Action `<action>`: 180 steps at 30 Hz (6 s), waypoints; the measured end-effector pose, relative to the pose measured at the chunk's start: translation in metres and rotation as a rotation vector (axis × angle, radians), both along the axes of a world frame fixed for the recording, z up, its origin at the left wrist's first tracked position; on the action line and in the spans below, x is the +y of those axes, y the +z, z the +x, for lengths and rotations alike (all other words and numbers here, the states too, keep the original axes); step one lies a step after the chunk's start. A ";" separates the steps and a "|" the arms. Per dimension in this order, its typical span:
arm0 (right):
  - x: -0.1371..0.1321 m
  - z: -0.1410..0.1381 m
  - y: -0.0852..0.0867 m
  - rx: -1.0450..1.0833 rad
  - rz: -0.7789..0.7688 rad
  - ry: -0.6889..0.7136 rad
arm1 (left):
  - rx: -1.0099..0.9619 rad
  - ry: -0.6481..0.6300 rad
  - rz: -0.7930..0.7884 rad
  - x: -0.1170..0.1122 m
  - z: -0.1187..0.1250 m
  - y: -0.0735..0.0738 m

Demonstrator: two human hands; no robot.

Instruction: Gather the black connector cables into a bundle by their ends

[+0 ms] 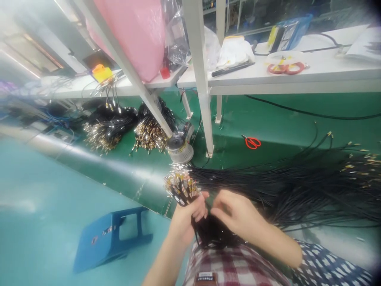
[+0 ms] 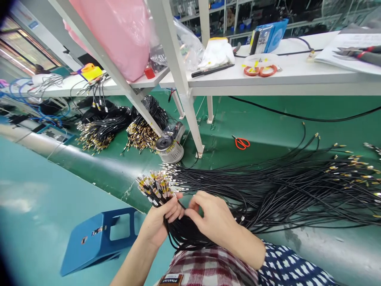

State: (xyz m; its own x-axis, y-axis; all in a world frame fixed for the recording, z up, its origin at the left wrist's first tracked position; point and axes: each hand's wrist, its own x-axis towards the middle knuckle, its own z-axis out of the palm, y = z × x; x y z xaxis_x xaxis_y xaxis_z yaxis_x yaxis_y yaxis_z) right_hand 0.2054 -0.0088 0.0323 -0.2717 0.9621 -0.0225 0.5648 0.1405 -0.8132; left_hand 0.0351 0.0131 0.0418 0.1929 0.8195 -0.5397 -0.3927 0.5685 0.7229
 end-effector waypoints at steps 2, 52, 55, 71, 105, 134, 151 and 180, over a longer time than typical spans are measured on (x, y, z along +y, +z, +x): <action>-0.008 0.015 -0.013 -0.130 -0.039 0.071 | -0.024 0.013 0.005 0.001 -0.002 -0.002; 0.009 -0.055 -0.024 0.339 -0.429 -0.014 | -0.102 0.147 -0.168 -0.024 -0.033 -0.031; 0.039 -0.041 -0.054 0.030 -0.414 0.182 | -0.117 0.184 -0.099 -0.029 -0.043 -0.039; 0.051 0.008 -0.081 -0.001 -0.388 0.159 | -0.274 0.364 -0.058 -0.031 -0.039 -0.037; -0.015 -0.016 -0.007 0.149 -0.314 0.172 | -0.175 -0.072 -0.006 -0.012 -0.029 -0.027; 0.074 -0.026 -0.142 -0.580 -0.103 0.266 | -0.217 0.100 -0.040 -0.017 -0.040 -0.041; -0.014 0.032 -0.035 0.470 -0.664 0.239 | -0.095 0.136 -0.034 -0.012 -0.019 -0.024; 0.000 -0.048 -0.011 0.226 -0.217 0.072 | -0.091 0.062 -0.048 -0.016 -0.029 -0.030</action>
